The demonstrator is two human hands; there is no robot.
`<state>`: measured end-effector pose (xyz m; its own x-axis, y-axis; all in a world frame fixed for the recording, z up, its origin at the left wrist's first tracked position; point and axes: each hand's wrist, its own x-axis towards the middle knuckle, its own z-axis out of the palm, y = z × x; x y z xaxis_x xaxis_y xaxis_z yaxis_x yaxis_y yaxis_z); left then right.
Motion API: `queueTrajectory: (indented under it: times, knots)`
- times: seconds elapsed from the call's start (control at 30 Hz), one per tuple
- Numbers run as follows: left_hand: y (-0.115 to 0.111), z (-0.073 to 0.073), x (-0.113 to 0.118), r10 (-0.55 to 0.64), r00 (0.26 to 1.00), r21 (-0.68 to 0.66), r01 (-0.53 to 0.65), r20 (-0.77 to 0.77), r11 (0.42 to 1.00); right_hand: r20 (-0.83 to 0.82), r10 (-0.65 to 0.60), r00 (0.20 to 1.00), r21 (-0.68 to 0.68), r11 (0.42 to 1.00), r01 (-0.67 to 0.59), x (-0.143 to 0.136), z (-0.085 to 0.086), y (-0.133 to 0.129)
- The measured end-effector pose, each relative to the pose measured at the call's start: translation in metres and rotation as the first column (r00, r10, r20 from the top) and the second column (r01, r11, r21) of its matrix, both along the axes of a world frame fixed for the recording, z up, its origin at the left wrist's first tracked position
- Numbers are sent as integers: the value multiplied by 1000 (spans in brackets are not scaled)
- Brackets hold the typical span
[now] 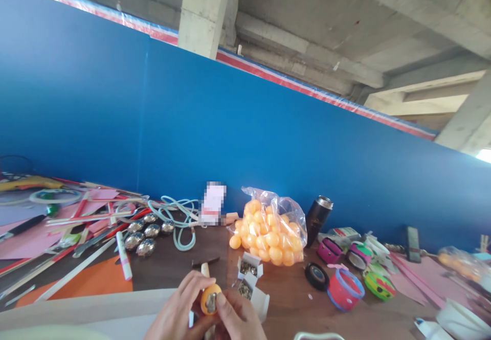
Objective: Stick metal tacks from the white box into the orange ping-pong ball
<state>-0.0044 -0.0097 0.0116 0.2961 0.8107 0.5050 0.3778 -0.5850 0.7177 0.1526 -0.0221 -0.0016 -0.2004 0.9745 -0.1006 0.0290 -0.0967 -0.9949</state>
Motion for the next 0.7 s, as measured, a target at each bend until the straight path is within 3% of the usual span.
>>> queueTrajectory:
  times: [0.3, 0.53, 0.63, 0.7]
  knots:
    - [-4, 2, 2, -31, 1000, -56, 31, 7, 998, 88, -185, 979, 107, 979, 176, -10, 6, -6]
    - [0, -3, 6, -62, 981, -193, 98, 182, 976, 111, -195, 974, 79, 979, 187, -6, 16, -8]
    - [1, -7, 7, -52, 965, -187, 102, 258, 977, 151, -183, 971, 6, 983, 184, -4, 18, -9]
    - [2, -8, 6, -53, 968, -166, 96, 244, 981, 148, -163, 975, 44, 986, 159, -3, 17, -8]
